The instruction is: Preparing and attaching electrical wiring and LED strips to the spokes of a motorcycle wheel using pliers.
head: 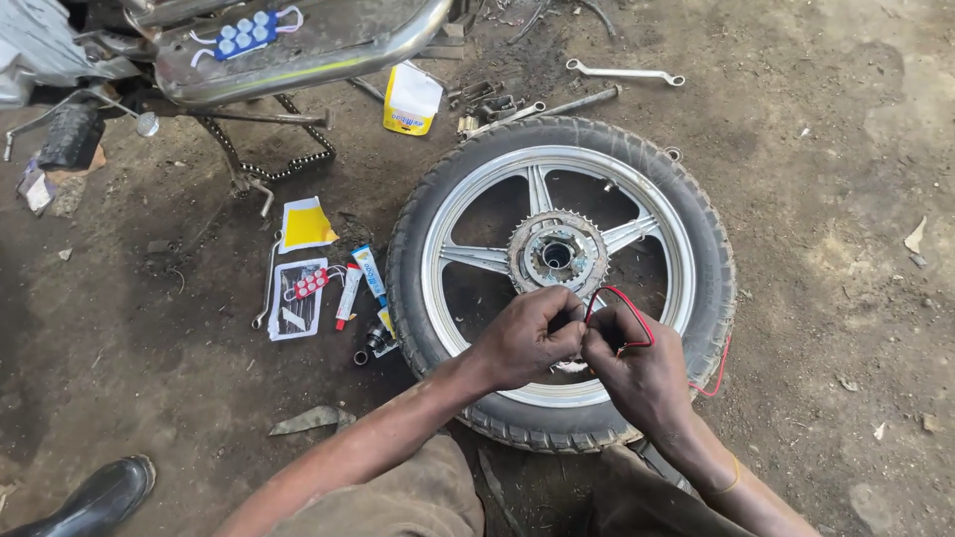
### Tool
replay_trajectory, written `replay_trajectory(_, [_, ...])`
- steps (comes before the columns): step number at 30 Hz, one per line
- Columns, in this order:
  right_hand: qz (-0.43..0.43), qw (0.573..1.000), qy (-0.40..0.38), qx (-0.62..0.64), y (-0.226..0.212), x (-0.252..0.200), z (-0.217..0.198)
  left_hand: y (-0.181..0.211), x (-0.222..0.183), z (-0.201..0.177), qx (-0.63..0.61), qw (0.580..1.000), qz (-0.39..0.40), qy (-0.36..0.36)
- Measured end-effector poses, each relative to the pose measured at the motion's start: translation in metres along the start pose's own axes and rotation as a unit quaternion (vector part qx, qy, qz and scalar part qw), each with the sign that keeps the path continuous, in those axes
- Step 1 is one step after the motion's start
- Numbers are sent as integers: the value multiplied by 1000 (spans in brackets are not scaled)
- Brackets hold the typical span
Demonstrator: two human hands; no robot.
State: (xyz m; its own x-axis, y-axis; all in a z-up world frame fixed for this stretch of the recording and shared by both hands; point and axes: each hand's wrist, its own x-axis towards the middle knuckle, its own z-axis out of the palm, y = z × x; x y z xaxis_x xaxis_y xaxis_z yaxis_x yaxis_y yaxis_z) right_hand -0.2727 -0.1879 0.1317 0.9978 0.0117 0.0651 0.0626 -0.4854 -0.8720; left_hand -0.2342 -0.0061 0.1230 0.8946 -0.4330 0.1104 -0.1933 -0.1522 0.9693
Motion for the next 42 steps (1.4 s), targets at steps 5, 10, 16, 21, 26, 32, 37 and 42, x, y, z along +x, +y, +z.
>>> replay_trajectory(5, [-30, 1000, 3, -4, 1, 1, -1, -11, -5, 7, 66, 997, 45, 5])
replay_trajectory(10, [-51, 999, 8, 3, 1, -2, -2, -21, -6, 10, 20, 998, 51, -14])
replay_trajectory(16, [8, 999, 17, 44, 5, -10, 3, -6, -6, 10, -3, 998, 67, -20])
replay_trajectory(21, [67, 991, 24, 114, -2, -10, 10, -4, -9, 8, 36, 996, 82, -30])
replay_trajectory(26, [139, 967, 0, 214, 5, -10, 13, 6, -13, 4, 54, 994, 88, -45])
replay_trajectory(32, [156, 953, -11, 258, 3, 0, 7, 33, -8, -9, 42, 994, 103, -5])
replay_trajectory(37, [80, 980, -12, 182, 8, -3, 8, 30, -8, -13, 120, 986, 112, -11])
replay_trajectory(42, [21, 999, -40, 1, -11, -7, -1, 29, -12, -12, 166, 982, 26, -88])
